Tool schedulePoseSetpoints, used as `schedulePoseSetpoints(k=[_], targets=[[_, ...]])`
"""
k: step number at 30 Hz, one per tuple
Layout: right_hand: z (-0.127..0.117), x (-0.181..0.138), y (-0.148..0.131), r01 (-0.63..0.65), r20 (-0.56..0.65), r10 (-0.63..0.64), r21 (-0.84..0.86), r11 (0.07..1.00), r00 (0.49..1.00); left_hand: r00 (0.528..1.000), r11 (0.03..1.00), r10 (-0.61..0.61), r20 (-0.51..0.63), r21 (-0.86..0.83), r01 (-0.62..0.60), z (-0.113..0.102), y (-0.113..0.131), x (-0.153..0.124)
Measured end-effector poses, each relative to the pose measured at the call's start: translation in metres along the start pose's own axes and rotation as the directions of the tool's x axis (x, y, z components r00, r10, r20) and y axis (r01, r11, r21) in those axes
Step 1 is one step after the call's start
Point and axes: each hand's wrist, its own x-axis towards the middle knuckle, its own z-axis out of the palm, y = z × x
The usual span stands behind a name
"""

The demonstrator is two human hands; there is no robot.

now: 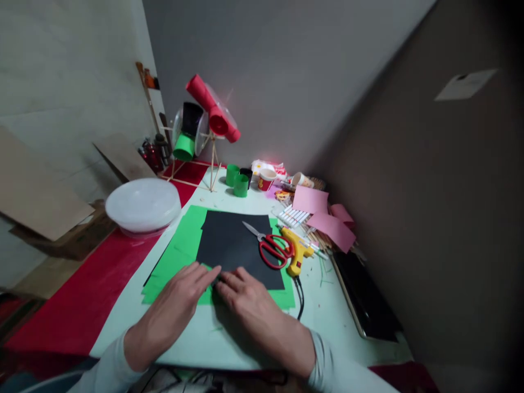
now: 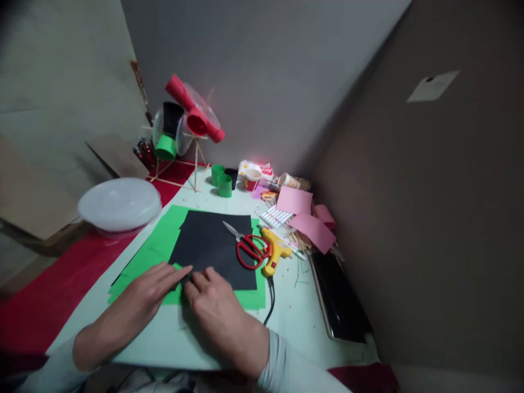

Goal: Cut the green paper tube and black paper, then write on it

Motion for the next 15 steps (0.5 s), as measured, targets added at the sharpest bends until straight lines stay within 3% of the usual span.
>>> schedulePoseSetpoints(k=[4,7,15], targets=[[0.002,0.000,-0.004,0.027,-0.004,-0.027,0.000,1.000,1.000,0.997,0.999,0.036,-0.064,0.032,-0.034,0.006,0.000,-0.006],[-0.004,-0.003,-0.005,-0.018,0.029,0.016,0.089,0.996,0.999,0.996,0.997,0.069,-0.047,0.017,-0.069,0.000,0.006,-0.005],[-0.018,-0.033,-0.012,-0.181,0.066,0.169,0.383,0.906,0.983,0.985,0.966,0.169,-0.024,-0.196,-0.171,-0.003,0.023,-0.012]])
